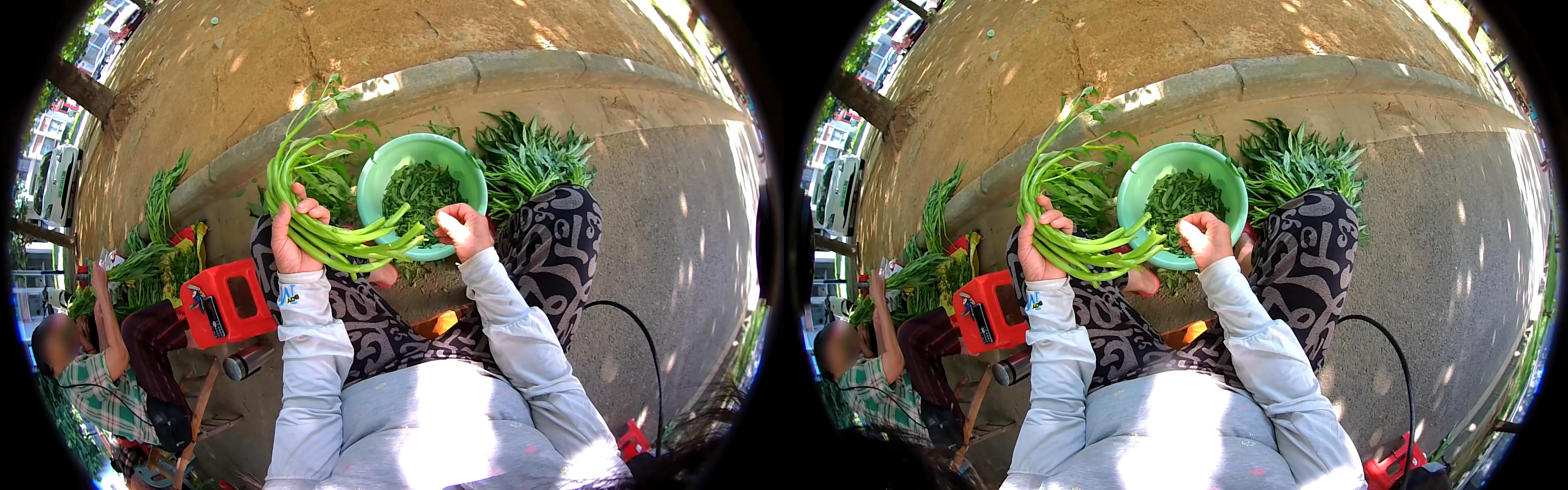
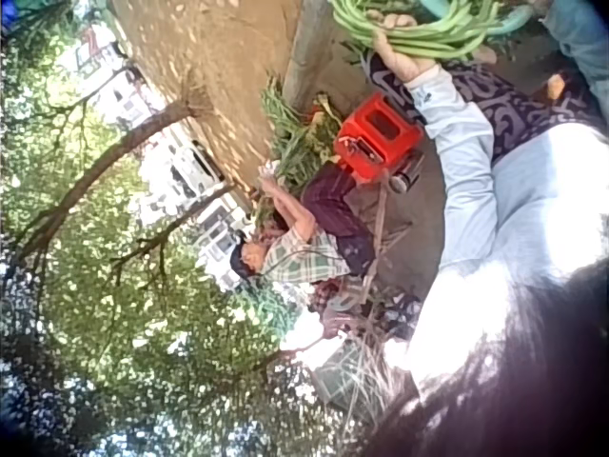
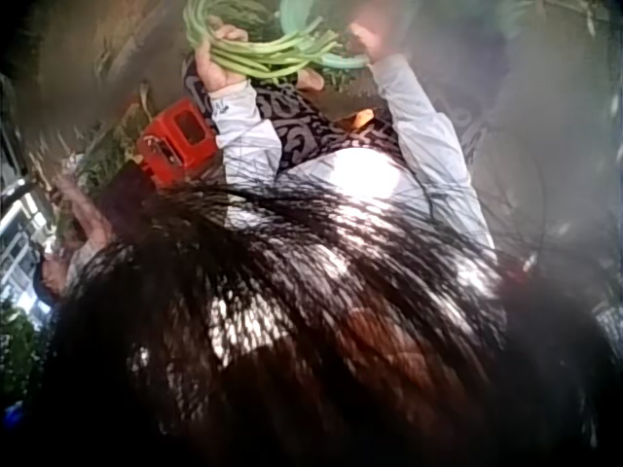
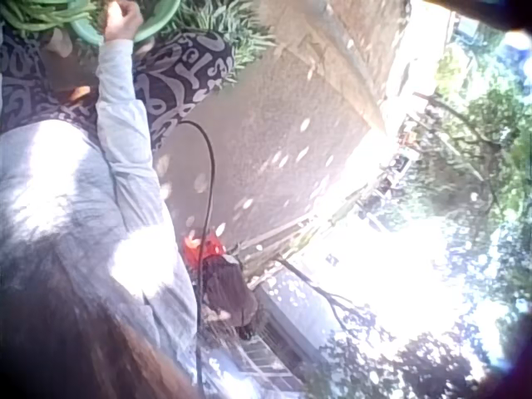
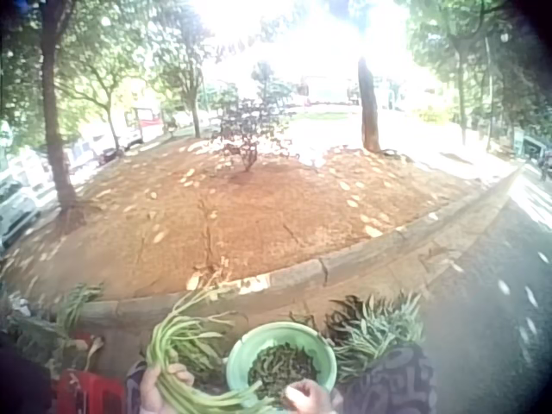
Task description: The person picks individual leaves from a bundle of green vegetable stems by hand and drops them into a green plastic bowl, occasionally reaching for a new bundle from a pile.
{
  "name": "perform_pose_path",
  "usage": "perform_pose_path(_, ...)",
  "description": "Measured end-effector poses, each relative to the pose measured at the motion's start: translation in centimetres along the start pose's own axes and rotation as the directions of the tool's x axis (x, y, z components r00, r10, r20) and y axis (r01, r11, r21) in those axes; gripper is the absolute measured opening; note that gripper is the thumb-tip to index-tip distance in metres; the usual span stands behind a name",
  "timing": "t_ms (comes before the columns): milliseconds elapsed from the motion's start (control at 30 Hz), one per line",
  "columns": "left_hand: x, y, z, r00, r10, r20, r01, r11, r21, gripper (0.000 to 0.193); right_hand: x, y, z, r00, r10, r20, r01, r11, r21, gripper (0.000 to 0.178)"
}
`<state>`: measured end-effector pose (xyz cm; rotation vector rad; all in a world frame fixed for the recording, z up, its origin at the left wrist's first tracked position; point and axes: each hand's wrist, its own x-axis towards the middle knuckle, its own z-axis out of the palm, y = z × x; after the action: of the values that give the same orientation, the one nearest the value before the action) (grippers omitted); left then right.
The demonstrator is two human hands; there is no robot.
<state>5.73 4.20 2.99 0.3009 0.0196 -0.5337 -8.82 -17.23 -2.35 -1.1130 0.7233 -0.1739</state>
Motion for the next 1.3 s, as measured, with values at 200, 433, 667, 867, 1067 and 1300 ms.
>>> perform_pose_path(200,0.1,0.0,0.1,1.0,0.01,0.008,-0.01,1.0,-0.009,0.034,-0.7,-0.6,-0.3,0.989,-0.13,0.075,0.139,0.98,-0.142,0.012)
perform_pose_path(433,0.2,0.2,0.0,1.0,0.027,0.008,-0.027,0.999,-0.033,0.034,-2.1,-1.3,0.5,0.948,-0.149,0.281,0.216,0.951,-0.221,0.014)
perform_pose_path(667,0.2,0.0,0.1,1.0,0.02,0.01,-0.019,0.999,-0.032,0.033,-1.4,0.4,0.4,0.913,-0.332,0.238,0.403,0.823,-0.4,0.015)
perform_pose_path(867,0.2,-0.3,0.2,1.0,0.013,0.023,-0.012,0.999,-0.033,0.033,-1.9,-0.8,0.6,0.951,-0.146,0.271,0.219,0.94,-0.261,0.012)
perform_pose_path(1067,0.3,-0.4,0.3,0.999,0.002,0.038,0.0,0.999,-0.048,0.033,-1.5,-1.3,0.0,0.931,0.09,0.353,-0.152,0.977,0.151,0.012)
perform_pose_path(1300,0.3,-0.4,0.3,0.999,-0.002,0.034,0.004,0.999,-0.042,0.031,-0.5,-1.3,-0.3,1.0,0.017,0.002,-0.017,0.97,0.241,0.007)
